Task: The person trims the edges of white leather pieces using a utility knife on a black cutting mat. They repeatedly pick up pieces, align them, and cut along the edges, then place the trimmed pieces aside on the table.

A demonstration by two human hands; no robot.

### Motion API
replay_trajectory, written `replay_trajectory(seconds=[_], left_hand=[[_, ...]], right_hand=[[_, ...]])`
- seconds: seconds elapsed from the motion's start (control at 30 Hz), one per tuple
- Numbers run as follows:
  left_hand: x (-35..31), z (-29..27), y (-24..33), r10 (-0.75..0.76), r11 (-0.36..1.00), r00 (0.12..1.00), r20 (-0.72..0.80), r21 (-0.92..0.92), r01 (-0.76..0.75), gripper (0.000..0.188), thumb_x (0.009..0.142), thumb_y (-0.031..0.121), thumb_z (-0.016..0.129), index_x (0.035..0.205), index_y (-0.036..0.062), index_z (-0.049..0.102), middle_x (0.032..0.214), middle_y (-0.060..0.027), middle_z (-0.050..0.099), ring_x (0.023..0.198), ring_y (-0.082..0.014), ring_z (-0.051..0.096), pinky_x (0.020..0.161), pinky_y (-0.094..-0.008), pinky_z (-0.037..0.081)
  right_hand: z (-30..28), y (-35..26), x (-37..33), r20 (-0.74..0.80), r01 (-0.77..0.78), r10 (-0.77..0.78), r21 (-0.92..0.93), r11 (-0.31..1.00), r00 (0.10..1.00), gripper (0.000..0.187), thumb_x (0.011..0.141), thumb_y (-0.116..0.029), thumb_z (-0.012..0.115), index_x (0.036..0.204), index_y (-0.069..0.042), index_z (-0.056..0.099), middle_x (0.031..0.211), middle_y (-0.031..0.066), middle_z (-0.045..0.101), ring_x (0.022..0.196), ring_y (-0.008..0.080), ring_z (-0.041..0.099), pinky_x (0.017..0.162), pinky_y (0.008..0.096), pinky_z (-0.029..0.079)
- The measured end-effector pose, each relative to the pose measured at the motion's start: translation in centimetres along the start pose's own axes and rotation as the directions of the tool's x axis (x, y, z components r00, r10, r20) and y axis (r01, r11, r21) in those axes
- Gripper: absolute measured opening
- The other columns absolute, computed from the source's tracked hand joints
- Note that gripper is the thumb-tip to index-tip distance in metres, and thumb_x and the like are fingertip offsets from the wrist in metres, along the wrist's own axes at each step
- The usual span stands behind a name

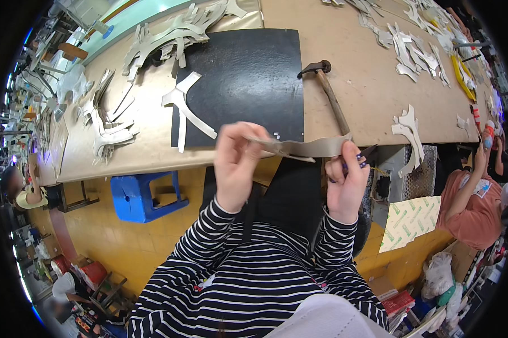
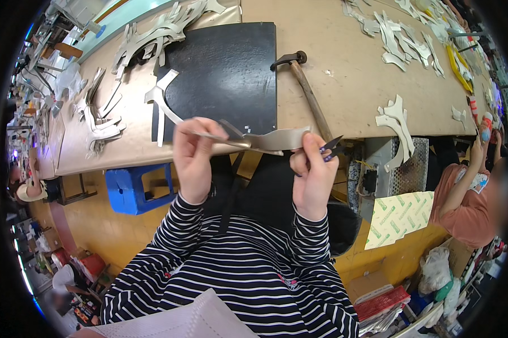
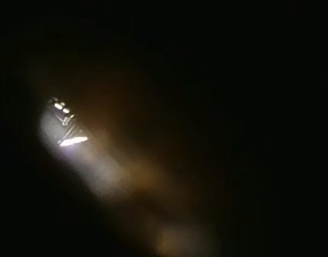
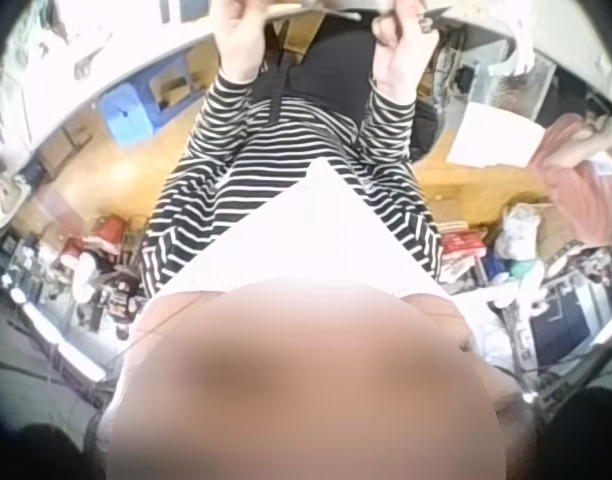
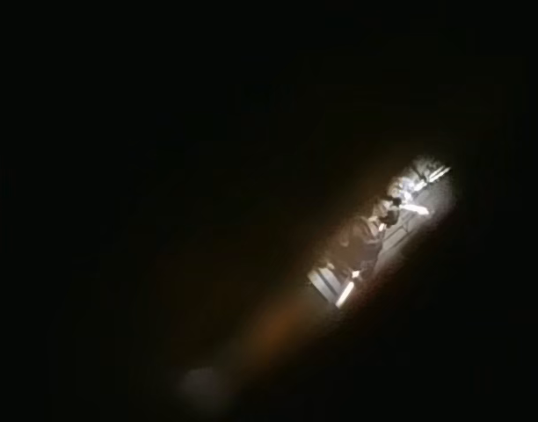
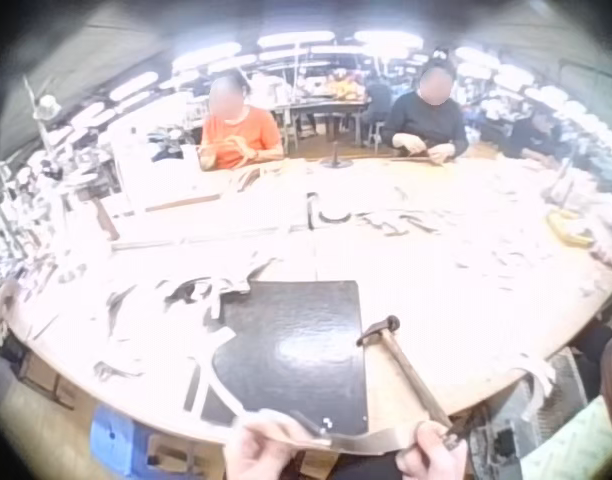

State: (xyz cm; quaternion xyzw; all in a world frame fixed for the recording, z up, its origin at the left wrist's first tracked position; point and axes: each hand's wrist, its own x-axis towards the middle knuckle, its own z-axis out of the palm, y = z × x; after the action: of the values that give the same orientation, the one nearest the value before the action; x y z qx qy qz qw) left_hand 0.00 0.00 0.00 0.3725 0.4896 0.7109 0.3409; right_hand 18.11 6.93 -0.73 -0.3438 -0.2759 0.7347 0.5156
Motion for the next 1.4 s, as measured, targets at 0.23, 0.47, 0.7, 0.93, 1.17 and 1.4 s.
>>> replay_trajectory(seconds=[0.23, 0.47, 0.7, 0.93, 1.17, 1.4], left_hand=[[2.8, -4.9, 0.4, -0.246, 0.516, 0.967, 0.061, -0.837, 0.184, 0.042, 0.108, 0.039, 0.036, 0.133, 0.0068, 0.046, 0.091, -0.0014, 0.035, 0.069, -0.0107, 0.031, 0.053, -0.0226, 0.031], [2.9, -4.0, 0.2, -0.339, 0.458, 0.936, 0.096, -0.852, 0.254, 0.039, 0.104, 0.047, 0.041, 0.132, 0.0201, 0.045, 0.095, -0.0016, 0.04, 0.072, -0.0111, 0.036, 0.061, -0.0237, 0.036], [3.3, -3.5, -0.6, -0.4, 0.523, 0.914, 0.068, -0.802, 0.288, 0.039, 0.105, 0.049, 0.036, 0.132, 0.0219, 0.043, 0.101, -0.0005, 0.045, 0.074, -0.0118, 0.04, 0.068, -0.0259, 0.04], [3.2, -3.6, -1.7, -0.45, 0.421, 0.887, 0.107, -0.85, 0.316, 0.038, 0.105, 0.047, 0.038, 0.131, 0.0195, 0.045, 0.098, -0.0006, 0.046, 0.074, -0.0132, 0.042, 0.068, -0.0259, 0.041], [2.2, -3.0, -1.9, -0.474, 0.627, 0.877, 0.079, -0.669, 0.399, 0.036, 0.106, 0.042, 0.043, 0.128, 0.014, 0.047, 0.097, -0.0019, 0.053, 0.079, -0.0121, 0.051, 0.069, -0.0259, 0.044], [-0.8, 1.5, -1.3, -0.279, 0.959, 0.841, 0.464, 0.094, 0.267, 0.035, 0.107, 0.024, 0.043, 0.134, 0.0025, 0.052, 0.111, -0.0126, 0.067, 0.104, -0.02, 0.065, 0.097, -0.033, 0.049]], right_hand=[[-1.2, -1.1, 0.7, -0.078, 0.03, -0.024, 0.076, 0.997, 0.997, 0.018, 0.101, -0.018, 0.058, 0.087, -0.007, 0.059, 0.072, -0.0014, 0.056, 0.045, 0.0029, 0.029, 0.046, 0.0229, 0.021], [-2.6, -2.1, 0.7, 0.003, 0.026, -0.027, 0.118, 0.993, 1.0, 0.017, 0.103, -0.018, 0.055, 0.095, -0.005, 0.06, 0.079, -0.0015, 0.06, 0.047, 0.0024, 0.026, 0.046, 0.0222, 0.02], [-3.6, -2.4, 0.5, -0.022, 0.009, -0.006, 0.137, 0.991, 1.0, 0.017, 0.104, -0.018, 0.053, 0.1, -0.003, 0.061, 0.085, 0.0023, 0.063, 0.049, 0.0044, 0.026, 0.049, 0.0224, 0.022], [-2.7, -2.8, 0.1, 0.02, 0.011, -0.014, 0.129, 0.992, 1.0, 0.018, 0.105, -0.018, 0.051, 0.1, -0.003, 0.059, 0.082, 0.0023, 0.061, 0.048, 0.0048, 0.026, 0.048, 0.0226, 0.022], [-1.6, -1.4, -0.2, -0.017, -0.003, 0.003, 0.022, 1.0, 1.0, 0.02, 0.102, -0.018, 0.056, 0.102, 0.0, 0.061, 0.071, -0.0016, 0.051, 0.048, 0.0033, 0.026, 0.046, 0.0224, 0.018], [0.3, -1.1, -1.2, 0.077, 0.003, 0.051, -0.575, 0.818, 0.996, 0.015, 0.095, -0.009, 0.065, 0.097, 0.005, 0.07, 0.073, -0.0051, 0.055, 0.056, -0.0005, 0.034, 0.049, 0.0204, 0.019]])
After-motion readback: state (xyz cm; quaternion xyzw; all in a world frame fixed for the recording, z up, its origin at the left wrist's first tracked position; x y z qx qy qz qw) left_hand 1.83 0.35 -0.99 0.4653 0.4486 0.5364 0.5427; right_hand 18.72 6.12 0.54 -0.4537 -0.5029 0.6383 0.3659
